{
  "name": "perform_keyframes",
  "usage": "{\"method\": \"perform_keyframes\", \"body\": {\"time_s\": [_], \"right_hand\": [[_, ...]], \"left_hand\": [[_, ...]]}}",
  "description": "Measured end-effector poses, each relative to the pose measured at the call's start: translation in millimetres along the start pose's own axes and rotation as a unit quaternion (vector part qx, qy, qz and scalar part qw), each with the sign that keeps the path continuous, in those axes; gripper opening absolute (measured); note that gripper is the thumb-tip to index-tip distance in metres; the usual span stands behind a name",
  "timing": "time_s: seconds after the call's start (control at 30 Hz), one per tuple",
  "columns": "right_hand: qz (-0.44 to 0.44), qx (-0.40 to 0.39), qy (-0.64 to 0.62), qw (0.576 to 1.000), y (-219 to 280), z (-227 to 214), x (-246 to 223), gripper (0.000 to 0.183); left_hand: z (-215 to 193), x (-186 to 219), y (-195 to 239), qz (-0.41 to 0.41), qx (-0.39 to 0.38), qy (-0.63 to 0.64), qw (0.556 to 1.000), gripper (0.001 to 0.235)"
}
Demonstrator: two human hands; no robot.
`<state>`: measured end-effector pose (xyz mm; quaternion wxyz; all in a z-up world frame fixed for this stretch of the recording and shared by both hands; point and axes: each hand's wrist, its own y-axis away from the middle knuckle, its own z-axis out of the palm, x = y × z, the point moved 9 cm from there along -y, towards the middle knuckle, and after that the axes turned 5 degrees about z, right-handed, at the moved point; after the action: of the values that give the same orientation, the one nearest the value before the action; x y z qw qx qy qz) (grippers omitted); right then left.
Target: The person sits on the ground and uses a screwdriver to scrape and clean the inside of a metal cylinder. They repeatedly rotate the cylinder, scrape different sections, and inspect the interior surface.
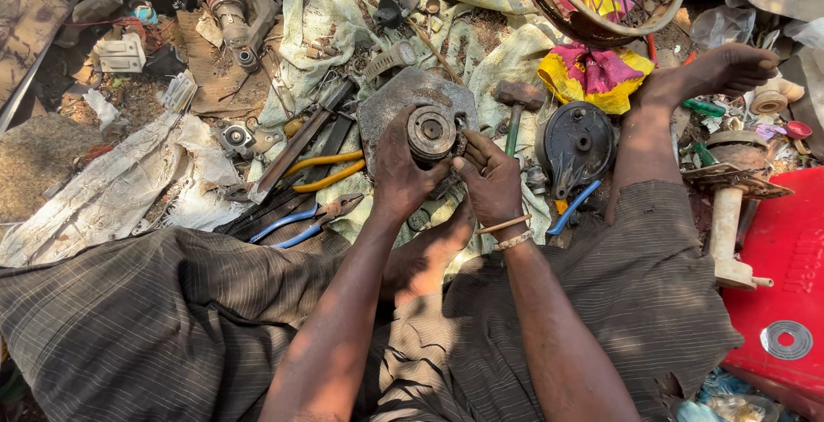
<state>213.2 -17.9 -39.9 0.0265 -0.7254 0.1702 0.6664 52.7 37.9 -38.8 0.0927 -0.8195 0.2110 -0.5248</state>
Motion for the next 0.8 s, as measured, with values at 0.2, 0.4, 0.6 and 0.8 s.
{"method": "perform_keyframes", "body": {"time_s": [0.2,0.4,0.6,0.8], "right_hand": [[0.029,0.061,-0.083,0.994,-6,-12,2,0.057],[-0.062,0.028,0.176,0.982,-1,-5,-38,0.044],[-0.03,0.085,0.025,0.996,12,-17,-49,0.038],[-0.237,0.069,0.386,0.889,42,28,-97,0.027]], "left_hand": [[-4,0,-2,-0.023,-0.013,0.011,1.0,0.1],[-10,20,9,0.02,0.005,0.013,1.0,0.093],[-11,24,17,0.052,0.013,0.029,0.998,0.096],[-11,23,11,0.041,0.008,0.038,0.998,0.094]]}}
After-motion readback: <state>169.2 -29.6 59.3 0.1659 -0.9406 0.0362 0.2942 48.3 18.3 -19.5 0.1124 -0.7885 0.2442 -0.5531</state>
